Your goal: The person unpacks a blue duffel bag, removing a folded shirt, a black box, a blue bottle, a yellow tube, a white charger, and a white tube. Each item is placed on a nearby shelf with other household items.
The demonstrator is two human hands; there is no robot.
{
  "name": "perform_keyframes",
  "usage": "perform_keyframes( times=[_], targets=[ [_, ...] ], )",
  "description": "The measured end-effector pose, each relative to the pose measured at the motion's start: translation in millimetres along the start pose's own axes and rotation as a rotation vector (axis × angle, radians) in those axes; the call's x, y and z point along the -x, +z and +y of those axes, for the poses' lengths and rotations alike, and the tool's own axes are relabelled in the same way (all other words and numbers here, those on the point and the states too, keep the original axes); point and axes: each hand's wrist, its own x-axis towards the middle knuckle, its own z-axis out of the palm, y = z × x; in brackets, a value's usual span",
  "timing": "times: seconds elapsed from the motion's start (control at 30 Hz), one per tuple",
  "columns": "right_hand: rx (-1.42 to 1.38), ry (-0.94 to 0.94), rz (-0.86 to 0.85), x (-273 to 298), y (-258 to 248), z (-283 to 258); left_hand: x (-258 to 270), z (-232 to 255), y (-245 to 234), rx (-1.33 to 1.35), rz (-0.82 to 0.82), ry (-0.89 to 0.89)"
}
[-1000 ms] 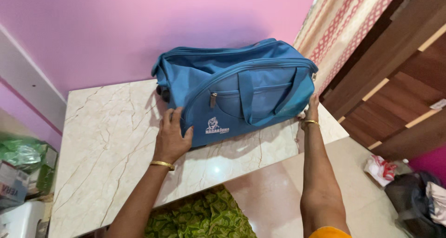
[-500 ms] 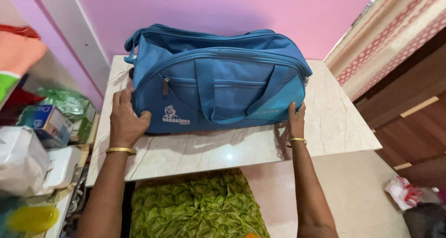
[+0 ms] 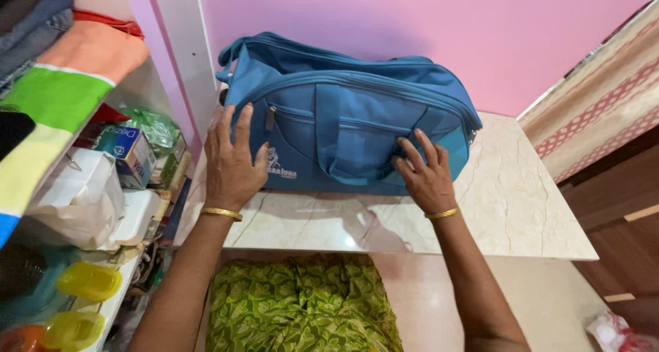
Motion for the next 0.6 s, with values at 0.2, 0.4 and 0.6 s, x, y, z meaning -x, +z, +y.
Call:
perform_keyframes(
  times=[0.2,0.4,0.6],
  targets=[
    [-0.848,0.17,-0.004,-44.6,-47.5,66.1,-37.6,15.8,-6.8,-0.053,-0.011,0.162],
    [-0.885,0.761,-0.062,-134.9,13.4,169.6,-88.6,-2.7,6.3,0.238,-0.052,0.109],
    [-0.276,0.545,-0.299,-146.1,23.6,171.9,-88.4,-63.0,9.5,0.754,-0.176,-0.309]
  ],
)
